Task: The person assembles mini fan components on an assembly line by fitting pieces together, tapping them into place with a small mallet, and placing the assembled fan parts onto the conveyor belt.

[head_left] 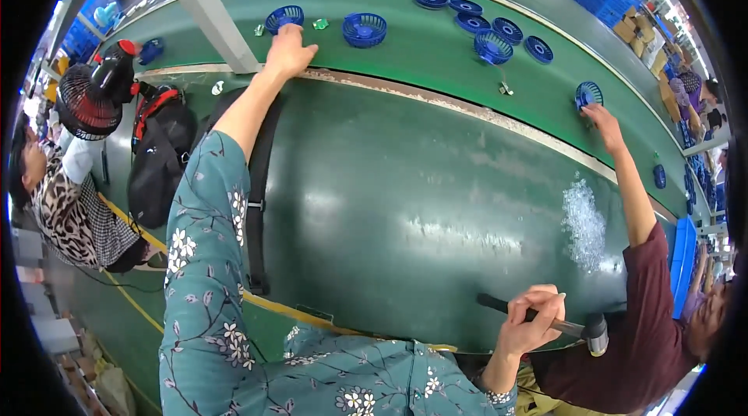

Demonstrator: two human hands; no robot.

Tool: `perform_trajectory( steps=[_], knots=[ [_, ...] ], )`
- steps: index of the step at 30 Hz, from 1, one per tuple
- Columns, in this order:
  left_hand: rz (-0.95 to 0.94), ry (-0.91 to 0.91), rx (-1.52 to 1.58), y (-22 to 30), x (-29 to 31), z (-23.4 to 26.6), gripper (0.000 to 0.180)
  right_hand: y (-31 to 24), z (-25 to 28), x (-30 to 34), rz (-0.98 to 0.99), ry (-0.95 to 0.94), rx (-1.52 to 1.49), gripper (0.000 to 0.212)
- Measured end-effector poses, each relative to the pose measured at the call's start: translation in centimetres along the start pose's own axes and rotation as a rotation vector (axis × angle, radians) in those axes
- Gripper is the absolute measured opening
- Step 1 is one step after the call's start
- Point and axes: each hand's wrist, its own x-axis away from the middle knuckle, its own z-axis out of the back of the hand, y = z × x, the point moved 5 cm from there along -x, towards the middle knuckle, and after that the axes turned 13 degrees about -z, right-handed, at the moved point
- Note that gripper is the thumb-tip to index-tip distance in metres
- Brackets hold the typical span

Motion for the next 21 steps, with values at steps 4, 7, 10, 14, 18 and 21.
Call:
perform_trajectory(
  steps=[4,7,10,14,18,21],
  knots=[
    [0.052,-0.024,-0.07,-2.2,-0.6,-1.0,0.069,0.1,-0.1,-0.3,-0.064,-0.007,-0.028,0.043],
    [0.073,-0.04,-0.089,-2.6,-0.7,-1.3,0.07,-0.1,-0.5,-0.2,-0.086,0.023,-0.009,0.043],
    [0.029,-0.057,-0.119,-1.4,-0.5,-1.5,0.061,-0.1,-0.6,-0.2,-0.099,0.042,-0.015,0.042],
    [-0.044,0.022,-0.151,-0.6,0.2,-2.1,0.051,-0.2,-1.0,-0.1,-0.083,0.033,-0.012,0.04],
    [-0.079,0.022,-0.144,0.2,0.5,-2.4,0.05,-0.5,-1.3,-0.1,-0.097,0.054,0.014,0.04],
    [-0.056,-0.023,-0.117,1.1,0.6,-2.4,0.057,-0.6,-1.2,0.0,-0.1,0.075,0.026,0.04]
  ],
)
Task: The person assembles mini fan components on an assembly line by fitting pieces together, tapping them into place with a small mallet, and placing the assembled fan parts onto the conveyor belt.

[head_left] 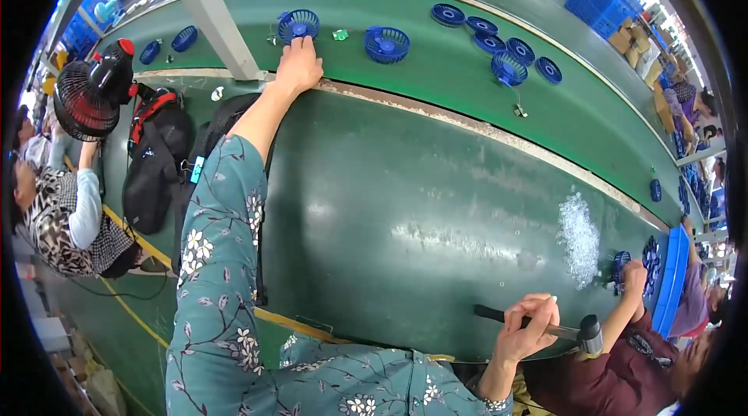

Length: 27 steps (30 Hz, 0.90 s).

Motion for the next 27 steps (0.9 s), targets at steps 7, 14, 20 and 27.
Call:
perform_trajectory(
  steps=[7,14,20,27],
  knots=[
    [-0.104,0.009,-0.019,4.3,-0.6,0.9,0.066,0.1,-0.1,0.2,0.006,0.004,-0.009,0.039],
    [-0.561,0.004,0.046,14.2,-0.8,-1.1,0.043,0.2,-0.2,0.1,-0.018,-0.007,-0.004,0.039],
    [-0.518,0.072,0.066,19.0,0.0,1.7,0.013,0.9,0.3,0.1,0.024,0.002,-0.015,0.037],
    [-0.442,0.002,0.601,28.5,9.4,10.9,0.024,1.0,-1.5,-2.3,-0.187,-0.137,0.154,0.029]
  ],
)
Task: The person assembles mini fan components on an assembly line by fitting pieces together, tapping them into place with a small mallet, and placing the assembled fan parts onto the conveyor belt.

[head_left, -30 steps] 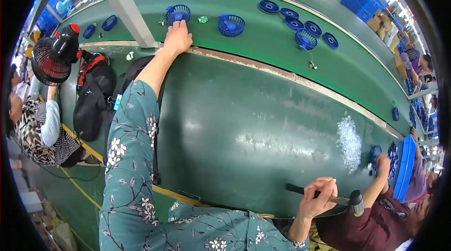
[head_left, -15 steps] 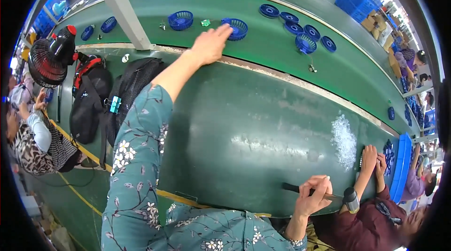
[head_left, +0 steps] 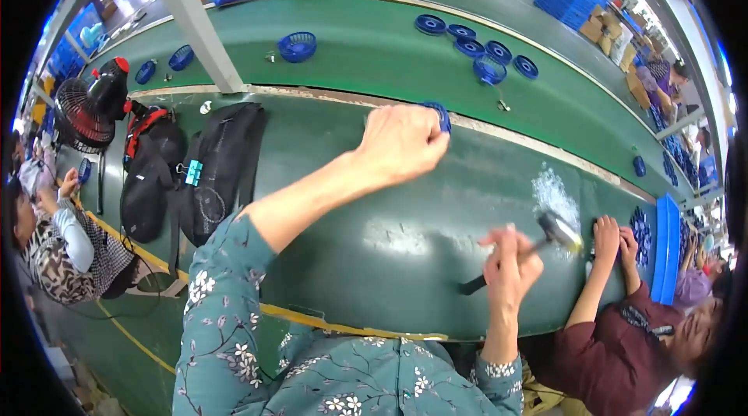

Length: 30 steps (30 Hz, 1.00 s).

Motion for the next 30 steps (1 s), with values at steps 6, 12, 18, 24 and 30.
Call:
perform_trajectory(
  steps=[6,12,18,24,30],
  knots=[
    [0.222,-0.18,0.487,7.1,4.3,-1.0,0.033,-2.3,-3.3,0.2,-0.058,-0.275,0.133,0.046],
    [0.317,-0.249,0.922,8.0,7.2,-2.9,0.035,-1.9,-2.7,1.5,-0.243,-0.473,0.14,0.047],
    [0.393,0.141,1.078,7.4,11.0,-0.8,0.019,-0.7,-1.4,1.9,-0.3,-0.385,-0.05,0.039],
    [0.678,-0.045,1.274,7.9,14.8,-2.8,0.051,0.0,-0.7,1.0,-0.369,-0.407,-0.182,0.044],
    [0.793,-0.198,1.497,9.2,15.9,-5.4,0.053,-0.7,-1.6,0.4,-0.351,-0.441,0.019,0.04]
  ],
)
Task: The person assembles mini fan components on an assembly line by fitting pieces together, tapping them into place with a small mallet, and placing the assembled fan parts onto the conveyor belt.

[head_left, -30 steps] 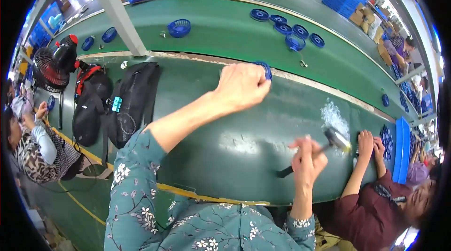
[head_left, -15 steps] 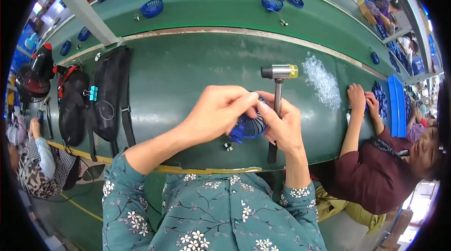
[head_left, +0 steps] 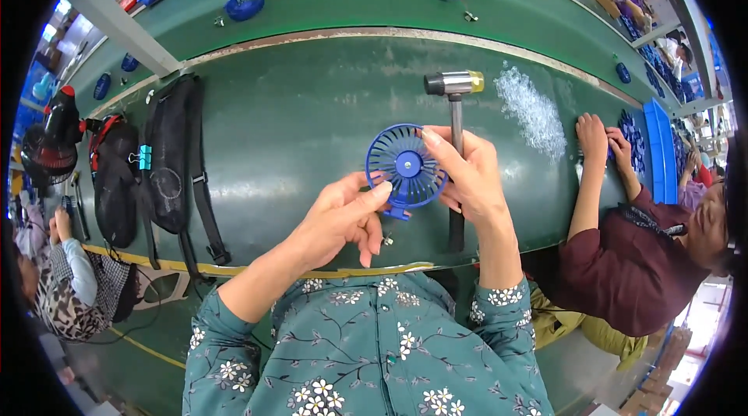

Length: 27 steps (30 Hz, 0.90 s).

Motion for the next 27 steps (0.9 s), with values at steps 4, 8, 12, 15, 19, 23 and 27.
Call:
perform_trajectory(
  steps=[4,8,12,15,19,23,27],
  knots=[
    [0.021,-0.054,0.054,-0.1,-0.3,-1.0,0.04,-1.0,-0.2,-0.3,-0.043,0.011,0.098,0.041],
    [0.016,-0.047,0.148,-1.2,-0.7,-1.2,0.037,-1.3,-0.4,-0.6,-0.069,-0.007,0.189,0.043],
    [-0.045,0.016,0.238,-1.7,-1.0,-0.7,0.03,-1.0,-0.4,-0.9,-0.004,0.042,0.24,0.046],
    [-0.07,0.119,0.357,-1.5,-1.2,-0.3,0.026,0.5,-0.4,0.0,0.155,0.15,0.246,0.044],
    [-0.099,0.147,0.446,-1.7,-1.5,0.5,0.024,4.6,-1.5,1.9,-0.023,0.04,0.222,0.04],
    [-0.049,0.161,0.393,-1.2,-1.5,0.6,0.025,5.4,-2.4,2.7,-0.028,-0.078,0.099,0.038],
    [-0.094,0.147,0.357,-1.3,-1.6,1.1,0.025,4.3,-1.6,3.1,-0.003,-0.074,0.245,0.035]
  ],
)
